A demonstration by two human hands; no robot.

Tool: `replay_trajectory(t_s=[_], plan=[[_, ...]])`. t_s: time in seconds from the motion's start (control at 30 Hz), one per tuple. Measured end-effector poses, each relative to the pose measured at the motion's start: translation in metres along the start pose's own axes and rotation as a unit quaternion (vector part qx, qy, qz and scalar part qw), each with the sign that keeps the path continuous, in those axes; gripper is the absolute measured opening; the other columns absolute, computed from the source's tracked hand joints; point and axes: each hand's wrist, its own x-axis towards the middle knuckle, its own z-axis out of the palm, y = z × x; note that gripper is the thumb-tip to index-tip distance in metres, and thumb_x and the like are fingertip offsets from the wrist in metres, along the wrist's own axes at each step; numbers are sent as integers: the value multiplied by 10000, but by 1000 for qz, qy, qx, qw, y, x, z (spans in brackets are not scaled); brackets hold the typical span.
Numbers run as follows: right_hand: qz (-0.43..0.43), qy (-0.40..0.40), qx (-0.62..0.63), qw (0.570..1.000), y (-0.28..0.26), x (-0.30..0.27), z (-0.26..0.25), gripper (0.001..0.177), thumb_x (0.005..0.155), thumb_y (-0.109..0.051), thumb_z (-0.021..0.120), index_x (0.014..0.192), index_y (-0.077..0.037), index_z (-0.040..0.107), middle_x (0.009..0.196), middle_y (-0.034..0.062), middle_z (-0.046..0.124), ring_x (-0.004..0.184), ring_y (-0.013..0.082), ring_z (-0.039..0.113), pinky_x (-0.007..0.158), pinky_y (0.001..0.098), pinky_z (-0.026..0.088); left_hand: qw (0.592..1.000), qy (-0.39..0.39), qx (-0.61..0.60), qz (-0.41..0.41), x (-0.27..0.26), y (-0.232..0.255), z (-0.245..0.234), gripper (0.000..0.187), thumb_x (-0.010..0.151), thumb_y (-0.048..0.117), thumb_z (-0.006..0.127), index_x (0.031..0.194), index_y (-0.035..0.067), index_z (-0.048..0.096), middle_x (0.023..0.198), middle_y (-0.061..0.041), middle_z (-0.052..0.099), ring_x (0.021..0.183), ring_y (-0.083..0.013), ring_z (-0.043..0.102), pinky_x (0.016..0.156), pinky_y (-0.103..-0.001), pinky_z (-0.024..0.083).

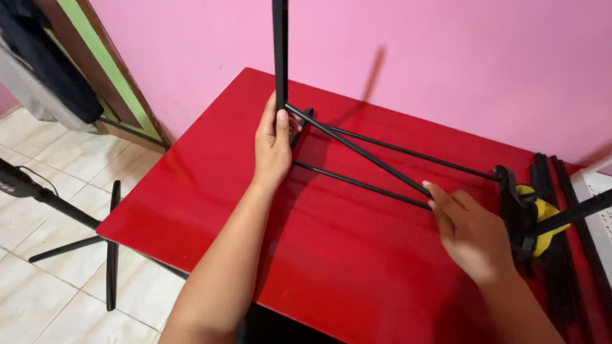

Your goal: The person assembles a black metal frame on a red table. They connect two curved end pieces with two long rods, then attach two vertical legs to the frame. The person uses a yellow cloth to wipe the frame during assembly.

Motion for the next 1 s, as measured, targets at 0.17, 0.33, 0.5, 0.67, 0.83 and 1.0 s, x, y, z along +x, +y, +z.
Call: replay_trajectory(t_s=[0.17,0.33,0.5,0.67,0.83,1.0], plan=[[-22,26,35,999,10,23,-12,296,1026,-202,629,1309,-189,714,829,107,592,739,308,619,668,431,505,1000,3,23,4,-3,1,-1,490,1151,290,467,1600,99,419,969,3,604,848,-87,559,772,-252,502],[-25,22,31,999,16,50,-24,237,1045,-224,636,1251,-172,743,811,111,595,748,330,605,701,446,498,999,11,32,16,-2,5,1,484,1160,275,461,1611,105,411,969,1,610,844,-89,564,757,-256,499],[-27,22,9,999,16,64,-29,229,1045,-258,653,1226,-153,746,854,105,621,780,341,624,696,441,502,994,46,97,25,-2,8,5,463,1160,257,454,1596,102,429,993,-4,669,834,-82,602,772,-259,538],[-21,-11,61,998,30,71,-38,236,1050,-274,678,1219,-127,753,971,99,699,825,297,657,741,384,523,991,49,124,23,-3,14,7,448,1159,230,461,1592,114,439,992,-3,680,814,-79,595,753,-253,542],[16,-87,146,985,54,79,-31,298,1003,-274,677,1218,-81,748,1020,110,763,816,216,701,739,344,554,989,33,143,27,-2,17,7,439,1158,208,461,1589,127,451,992,-6,672,800,-81,592,722,-247,530],[30,-237,257,936,77,94,-20,346,986,-278,599,1221,-63,736,1089,76,817,999,134,734,911,300,546,988,26,147,27,-2,17,7,425,1165,194,460,1584,125,456,1014,-4,678,800,-80,593,721,-247,534]])
